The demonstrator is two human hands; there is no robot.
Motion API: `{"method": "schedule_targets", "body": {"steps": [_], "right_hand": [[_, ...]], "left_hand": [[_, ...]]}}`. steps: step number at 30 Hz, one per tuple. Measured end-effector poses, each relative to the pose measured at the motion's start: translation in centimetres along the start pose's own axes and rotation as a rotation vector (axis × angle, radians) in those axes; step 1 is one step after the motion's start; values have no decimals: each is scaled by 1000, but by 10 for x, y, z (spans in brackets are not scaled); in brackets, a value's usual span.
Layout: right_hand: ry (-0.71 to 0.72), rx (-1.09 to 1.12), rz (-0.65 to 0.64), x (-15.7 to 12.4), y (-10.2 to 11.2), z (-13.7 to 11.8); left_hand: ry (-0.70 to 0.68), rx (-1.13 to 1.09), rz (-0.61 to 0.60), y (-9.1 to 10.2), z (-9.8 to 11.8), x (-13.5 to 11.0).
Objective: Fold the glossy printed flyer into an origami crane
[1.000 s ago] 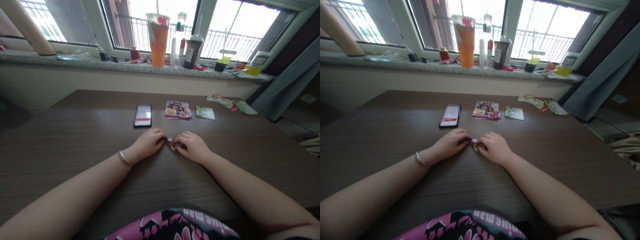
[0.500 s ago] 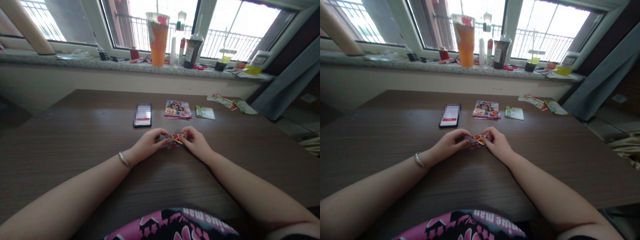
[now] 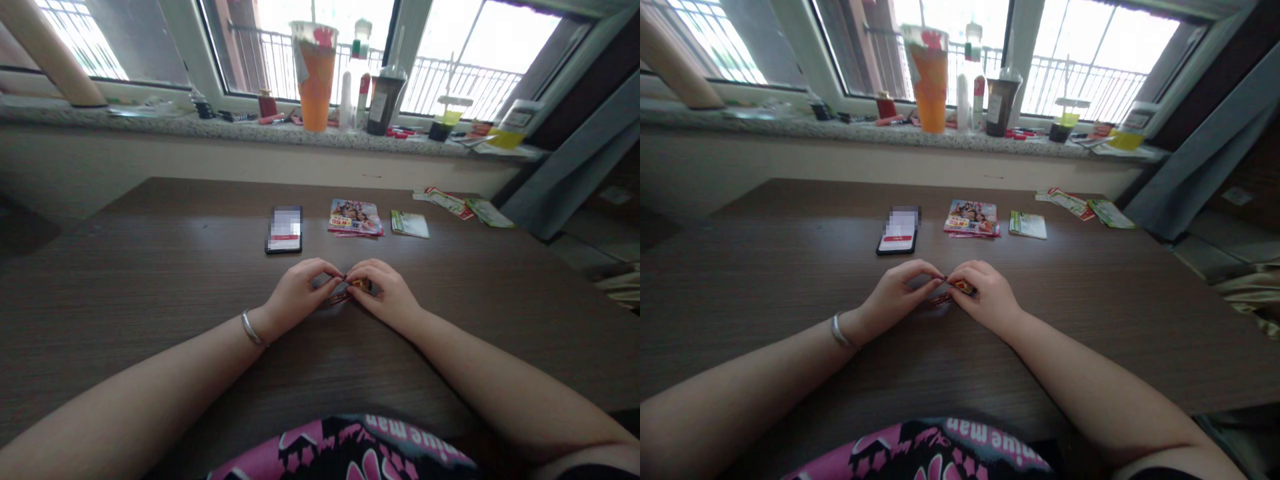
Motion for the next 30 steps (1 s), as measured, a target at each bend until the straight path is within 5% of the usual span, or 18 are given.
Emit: {"method": "schedule_targets", "body": {"steps": [9,30], "right_hand": [[-48,-44,40,2,4,-2],[-280,122,35,-6,-5,22]], "left_hand": [[-65,86,57,1,9,-4],[41,-29,-71,-5,0,-3]]}}
Point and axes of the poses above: each hand's wrist, its own x-axis towards the middle knuckle, its own y-axis out of the back of the hand, z = x × y, the point moved 10 cm from there along x, towards the middle knuckle, and after that the axes turned 13 degrees about y, right-handed, at the moved point
